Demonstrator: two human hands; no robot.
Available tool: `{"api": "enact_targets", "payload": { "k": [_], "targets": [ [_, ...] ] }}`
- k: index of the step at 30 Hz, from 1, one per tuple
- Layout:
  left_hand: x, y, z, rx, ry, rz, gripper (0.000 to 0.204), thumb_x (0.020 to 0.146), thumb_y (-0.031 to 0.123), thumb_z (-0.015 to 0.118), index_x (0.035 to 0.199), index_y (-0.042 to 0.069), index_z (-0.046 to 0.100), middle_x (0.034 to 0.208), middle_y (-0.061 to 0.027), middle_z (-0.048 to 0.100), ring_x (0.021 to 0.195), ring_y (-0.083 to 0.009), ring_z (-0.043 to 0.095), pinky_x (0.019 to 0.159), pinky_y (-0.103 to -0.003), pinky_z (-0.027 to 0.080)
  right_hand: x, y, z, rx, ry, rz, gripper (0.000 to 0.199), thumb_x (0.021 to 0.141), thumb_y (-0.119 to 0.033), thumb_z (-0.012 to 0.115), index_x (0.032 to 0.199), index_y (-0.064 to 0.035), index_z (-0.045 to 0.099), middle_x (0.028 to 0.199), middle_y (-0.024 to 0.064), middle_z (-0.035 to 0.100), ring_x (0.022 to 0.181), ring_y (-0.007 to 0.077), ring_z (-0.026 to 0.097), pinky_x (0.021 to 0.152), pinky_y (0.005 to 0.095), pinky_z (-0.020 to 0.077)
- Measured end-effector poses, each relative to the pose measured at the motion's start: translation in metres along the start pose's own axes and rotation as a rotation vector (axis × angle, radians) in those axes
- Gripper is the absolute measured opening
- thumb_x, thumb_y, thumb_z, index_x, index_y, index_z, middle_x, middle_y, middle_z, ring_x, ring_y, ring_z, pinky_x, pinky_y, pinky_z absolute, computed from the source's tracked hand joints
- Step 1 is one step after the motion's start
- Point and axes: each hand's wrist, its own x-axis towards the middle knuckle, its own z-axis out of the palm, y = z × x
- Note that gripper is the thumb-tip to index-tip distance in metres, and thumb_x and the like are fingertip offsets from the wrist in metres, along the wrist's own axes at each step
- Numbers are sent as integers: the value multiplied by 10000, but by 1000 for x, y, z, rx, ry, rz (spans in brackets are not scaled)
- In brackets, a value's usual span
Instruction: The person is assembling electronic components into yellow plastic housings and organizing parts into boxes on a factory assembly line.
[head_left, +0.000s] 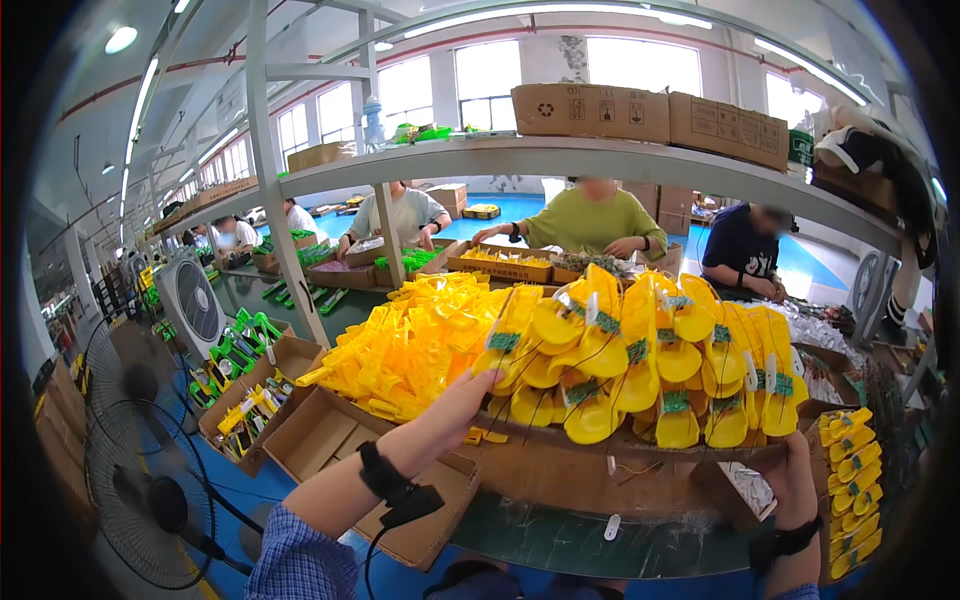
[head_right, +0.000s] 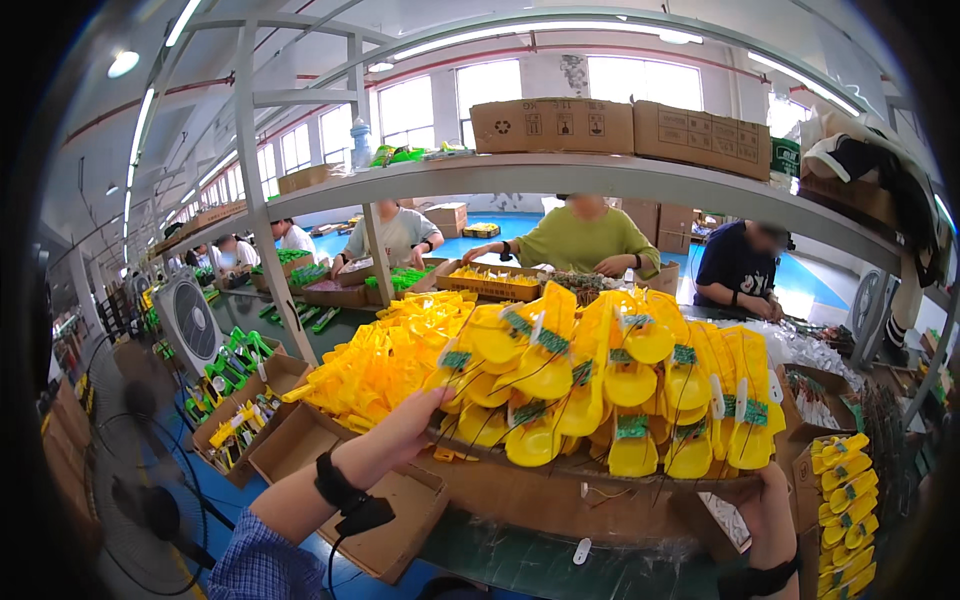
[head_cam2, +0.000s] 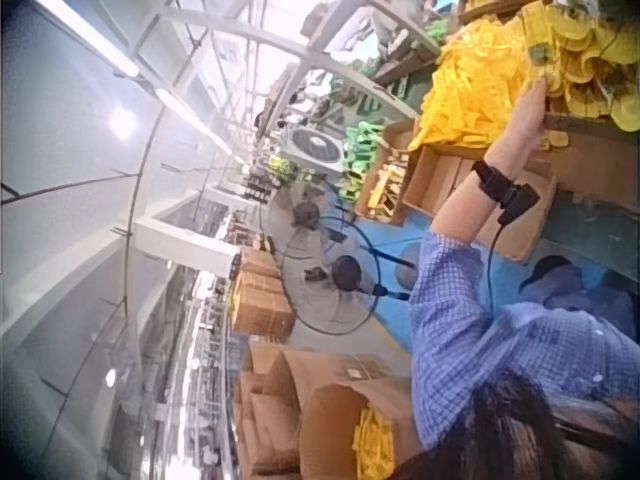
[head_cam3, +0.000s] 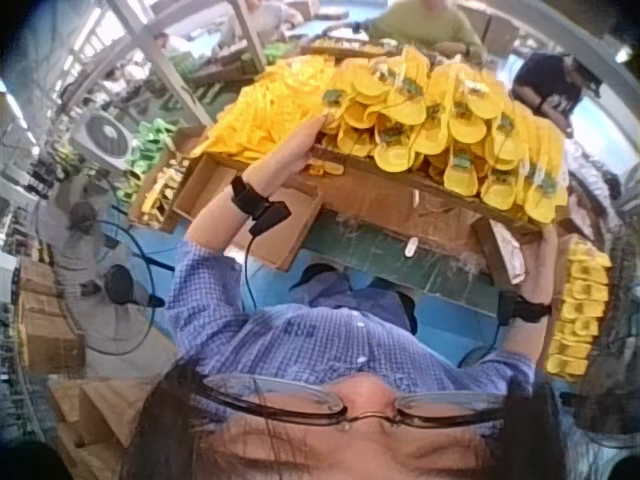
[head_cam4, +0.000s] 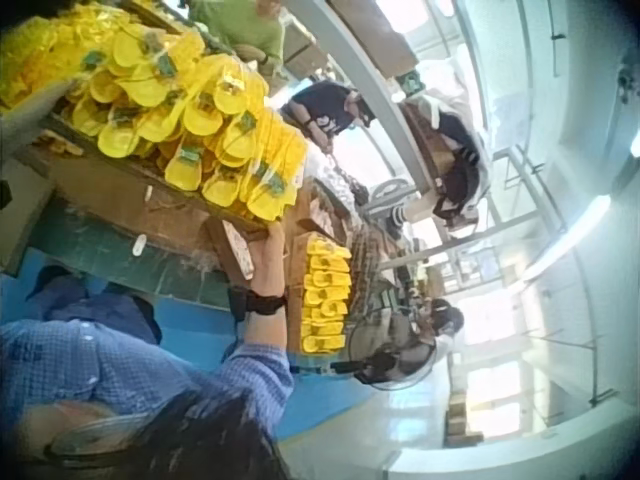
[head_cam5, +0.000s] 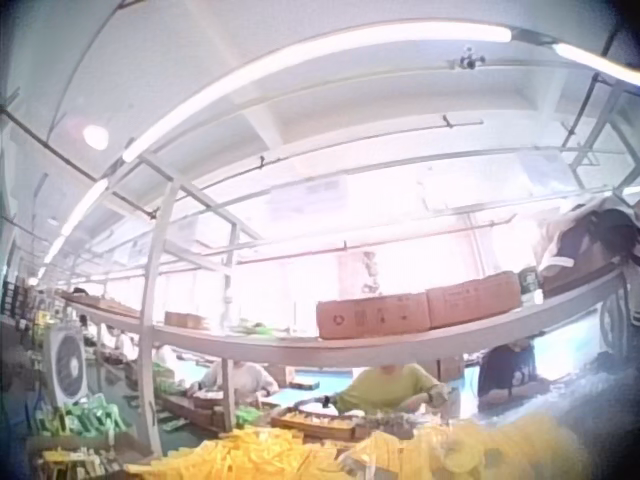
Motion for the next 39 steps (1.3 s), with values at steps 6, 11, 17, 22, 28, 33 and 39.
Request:
{"api": "enact_targets", "payload": {
  "k": [6,11,17,22,28,33,39],
  "targets": [
    [106,3,12,29,-76,70,291,882,282,465,1056,54,515,992,-57,593,780,-144,594,642,-276,498,57,-29,0,-31,26,-25,340,783,-170,467,1087,-25,506,1076,102,565,990,250,553,853,478,445],
    [176,25,12,85,-72,45,298,880,275,436,1066,58,517,1015,-59,605,877,-171,607,758,-314,505,125,-29,-2,-53,62,10,357,771,-142,478,1114,-43,484,1130,98,532,1052,260,503,882,488,402],
    [243,55,-8,28,-22,107,328,880,322,408,1077,72,489,1096,-87,567,989,-217,569,834,-397,474,241,0,-13,-18,48,41,322,782,-153,453,1089,-56,456,1099,124,508,1061,306,484,907,540,382],
    [317,86,-70,43,57,149,332,835,313,424,1022,51,502,1035,-126,588,953,-245,578,842,-399,464,336,34,22,134,-89,114,349,791,-169,451,1116,-42,453,1143,130,502,1101,294,475,931,512,377],
    [355,110,-129,194,151,131,309,835,277,406,1022,45,484,1004,-138,586,922,-258,588,812,-399,475,430,88,49,67,-200,51,328,810,-206,444,1091,-41,484,1068,107,550,986,260,550,820,436,477],
    [372,106,-174,174,120,99,331,825,280,418,1037,36,485,1005,-128,585,923,-253,589,813,-396,481,483,129,66,60,-238,150,363,819,-205,422,1140,-38,443,1103,120,537,1007,266,547,835,434,463],
    [362,102,-184,172,202,11,306,804,251,445,1010,30,496,975,-129,587,913,-246,591,805,-399,489,506,172,72,117,-152,212,336,793,-175,445,1099,-37,464,1053,116,558,986,267,550,833,436,453]
  ]
}}
